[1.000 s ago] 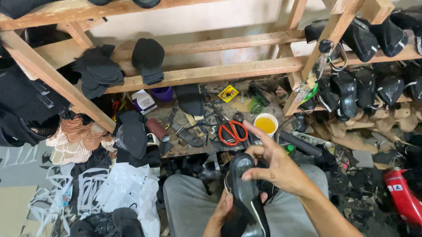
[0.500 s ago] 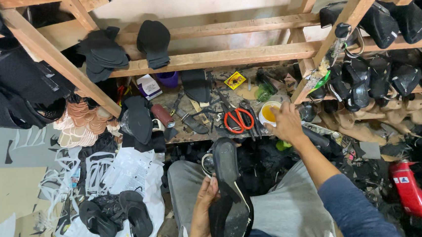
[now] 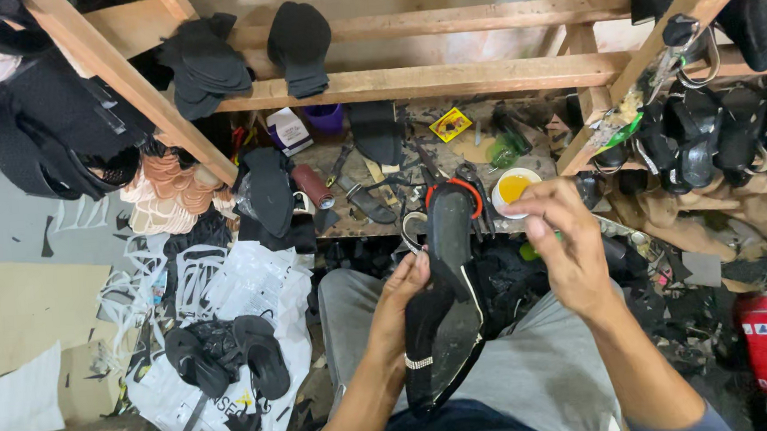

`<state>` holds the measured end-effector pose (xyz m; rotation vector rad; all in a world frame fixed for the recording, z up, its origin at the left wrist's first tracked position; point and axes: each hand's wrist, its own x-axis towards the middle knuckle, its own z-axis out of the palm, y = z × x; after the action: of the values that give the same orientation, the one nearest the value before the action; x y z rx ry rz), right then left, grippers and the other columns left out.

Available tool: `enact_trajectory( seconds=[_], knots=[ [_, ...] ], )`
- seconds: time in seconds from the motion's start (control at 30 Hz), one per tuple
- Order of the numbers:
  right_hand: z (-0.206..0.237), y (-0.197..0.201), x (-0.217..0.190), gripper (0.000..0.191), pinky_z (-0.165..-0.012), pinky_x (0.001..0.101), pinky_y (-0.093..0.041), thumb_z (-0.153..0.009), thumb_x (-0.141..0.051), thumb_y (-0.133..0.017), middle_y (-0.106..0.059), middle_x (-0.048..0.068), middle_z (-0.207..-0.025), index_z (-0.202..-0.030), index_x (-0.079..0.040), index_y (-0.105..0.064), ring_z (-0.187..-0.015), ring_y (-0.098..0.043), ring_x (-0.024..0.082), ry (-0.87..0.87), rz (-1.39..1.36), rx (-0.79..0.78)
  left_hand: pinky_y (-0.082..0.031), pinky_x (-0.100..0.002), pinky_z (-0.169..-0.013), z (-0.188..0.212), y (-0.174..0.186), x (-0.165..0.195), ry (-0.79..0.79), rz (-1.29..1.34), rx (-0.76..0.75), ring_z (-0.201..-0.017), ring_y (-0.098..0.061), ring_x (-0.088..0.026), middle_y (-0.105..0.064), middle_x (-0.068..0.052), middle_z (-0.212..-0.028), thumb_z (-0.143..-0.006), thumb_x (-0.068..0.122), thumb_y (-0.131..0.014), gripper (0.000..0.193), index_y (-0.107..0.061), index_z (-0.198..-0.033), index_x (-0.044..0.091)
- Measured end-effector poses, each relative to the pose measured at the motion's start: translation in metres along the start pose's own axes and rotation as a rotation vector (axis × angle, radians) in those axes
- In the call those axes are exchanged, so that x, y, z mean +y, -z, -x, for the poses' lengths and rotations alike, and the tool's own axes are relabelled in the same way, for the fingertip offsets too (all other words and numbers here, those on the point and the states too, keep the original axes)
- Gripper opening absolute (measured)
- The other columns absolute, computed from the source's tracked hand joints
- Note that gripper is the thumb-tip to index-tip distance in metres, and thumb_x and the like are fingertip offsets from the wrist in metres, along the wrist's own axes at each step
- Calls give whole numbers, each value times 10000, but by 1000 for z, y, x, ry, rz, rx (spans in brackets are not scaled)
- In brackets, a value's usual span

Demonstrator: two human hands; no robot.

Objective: The person picks up a black high-heeled shoe and applies a yellow liquid to the sole using a small brush. They rub the liquid into the sole with their fingers, then place the shoe on a wooden shelf. They repeat the process with a second shoe.

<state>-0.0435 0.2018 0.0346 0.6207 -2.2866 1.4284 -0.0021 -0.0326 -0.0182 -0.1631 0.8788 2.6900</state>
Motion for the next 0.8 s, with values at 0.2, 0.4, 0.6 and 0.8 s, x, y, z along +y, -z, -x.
enact_trajectory(
  seconds=[0.2,0.4,0.6,0.8],
  knots=[
    [19,0,-74,724,-1083,400,-341,-1044,-597,-325,-507,112,-1100,-1296,-48,-725,-1118,-460,264,71,-10,-109,-572,-255,-791,-8,-33,9,49,-6,-55,-852,-683,-88,-707,-9,-965,-995,226,-622,186,-635,-1124,91],
    [22,0,-78,764,-1061,401,-323,-1052,-627,-264,-485,101,-1073,-1345,-72,-700,-1088,-432,262,44,-9,-116,-570,-234,-814,-2,-40,7,24,51,-111,-882,-667,-56,-689,15,-988,-1034,164,-643,141,-630,-1144,76],
    [24,-4,-79,680,-1008,427,-291,-1047,-619,-317,-493,81,-1036,-1374,-149,-684,-1041,-434,269,184,265,-76,-581,-254,-802,5,-38,9,10,-9,-133,-878,-679,-76,-702,-4,-991,-1026,181,-643,162,-639,-1147,73],
    [20,0,-84,584,-1004,482,-262,-1015,-609,-380,-498,84,-1036,-1335,-246,-706,-1032,-426,291,284,472,-26,-585,-265,-845,8,-41,11,3,0,-143,-922,-691,-88,-705,-14,-1030,-1039,152,-649,146,-632,-1158,70]
  ],
)
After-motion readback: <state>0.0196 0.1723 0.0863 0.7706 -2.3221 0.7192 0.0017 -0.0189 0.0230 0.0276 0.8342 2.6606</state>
